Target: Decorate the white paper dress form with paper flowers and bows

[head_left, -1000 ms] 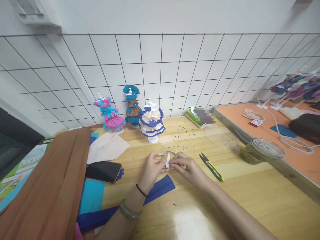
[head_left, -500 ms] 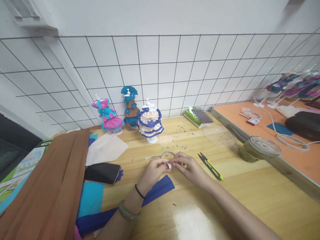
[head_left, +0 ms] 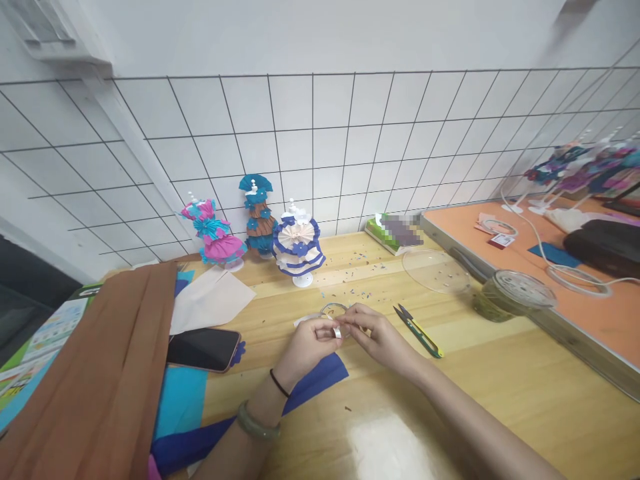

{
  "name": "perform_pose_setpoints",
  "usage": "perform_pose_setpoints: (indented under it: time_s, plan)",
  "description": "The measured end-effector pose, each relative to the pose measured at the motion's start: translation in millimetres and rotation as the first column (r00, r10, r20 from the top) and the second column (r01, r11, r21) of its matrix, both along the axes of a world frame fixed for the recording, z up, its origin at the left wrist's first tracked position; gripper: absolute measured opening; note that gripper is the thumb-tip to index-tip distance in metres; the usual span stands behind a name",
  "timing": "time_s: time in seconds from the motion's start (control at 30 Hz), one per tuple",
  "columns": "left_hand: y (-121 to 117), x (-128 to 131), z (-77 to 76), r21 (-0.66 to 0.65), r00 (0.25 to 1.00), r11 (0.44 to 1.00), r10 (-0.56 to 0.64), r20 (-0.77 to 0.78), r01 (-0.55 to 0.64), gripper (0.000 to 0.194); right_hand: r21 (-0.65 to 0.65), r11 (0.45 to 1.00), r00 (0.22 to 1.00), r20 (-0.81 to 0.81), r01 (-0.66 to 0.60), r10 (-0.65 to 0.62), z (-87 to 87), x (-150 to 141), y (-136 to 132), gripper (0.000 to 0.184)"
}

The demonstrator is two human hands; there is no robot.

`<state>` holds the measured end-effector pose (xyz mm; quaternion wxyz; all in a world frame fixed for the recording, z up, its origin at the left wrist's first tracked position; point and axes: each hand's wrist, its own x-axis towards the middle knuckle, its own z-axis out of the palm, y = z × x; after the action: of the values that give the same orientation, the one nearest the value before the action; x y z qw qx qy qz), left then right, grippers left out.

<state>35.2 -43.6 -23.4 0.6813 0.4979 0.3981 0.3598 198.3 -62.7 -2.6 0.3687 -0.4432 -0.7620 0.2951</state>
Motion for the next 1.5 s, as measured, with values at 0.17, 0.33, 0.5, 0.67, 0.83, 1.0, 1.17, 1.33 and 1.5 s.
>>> perform_pose_setpoints:
  time_s: [0.17, 0.33, 0.5, 0.67, 0.83, 1.0, 1.17, 1.33, 1.5]
  plan:
    - [2.5, -2.8, -1.5, 0.025, 0.997, 0.998, -0.067, 0.041, 0.066, 0.022, 0.0, 1.0, 0.999, 0.052, 0.001, -0.001, -2.4, 0.4, -0.5, 0.02]
    - [4.3, -5.3, 0.2, -0.042, 0.993, 0.998, -0.035, 0.116, 0.04, 0.025, 0.036, 0.999, 0.997, 0.073, -0.01, 0.007, -5.1, -0.3, -0.9, 0.019]
    - [6.1, -5.9, -4.3, -0.157, 0.988, 0.987, 0.055, 0.146, -0.032, 0.027, 0.065, 0.997, 0.995, 0.093, -0.044, 0.037, -4.4, -0.8, -2.3, 0.019]
    - [6.2, -4.5, -8.5, -0.14, 0.985, 0.986, 0.108, 0.134, -0.09, 0.026, 0.068, 0.996, 0.99, 0.133, -0.052, 0.043, -4.4, -2.1, -4.0, 0.02]
    - [5.3, -3.0, -6.9, -0.096, 0.988, 0.992, 0.093, 0.123, -0.082, 0.019, 0.063, 0.997, 0.99, 0.137, -0.044, 0.035, -1.1, -2.2, -4.4, 0.019]
    - [4.3, -2.6, -4.7, -0.072, 0.991, 0.997, 0.039, 0.128, -0.03, 0.01, 0.064, 0.998, 0.988, 0.151, -0.027, 0.017, 2.6, -2.4, -1.2, 0.019]
    - [3.9, -4.7, -2.6, -0.075, 0.99, 0.997, 0.012, 0.141, -0.001, 0.009, 0.1, 0.994, 0.985, 0.173, -0.044, 0.027, -2.7, -1.5, 2.1, 0.021]
    - [3.5, -6.6, -1.8, -0.117, 0.989, 0.993, 0.021, 0.144, -0.004, 0.014, 0.13, 0.99, 0.983, 0.18, -0.054, 0.03, -6.5, -1.2, 2.1, 0.029]
    - [3.9, -7.9, -3.0, -0.13, 0.988, 0.992, 0.019, 0.152, 0.001, 0.022, 0.092, 0.991, 0.954, 0.277, 0.097, -0.119, -12.6, 24.2, 2.8, 0.036]
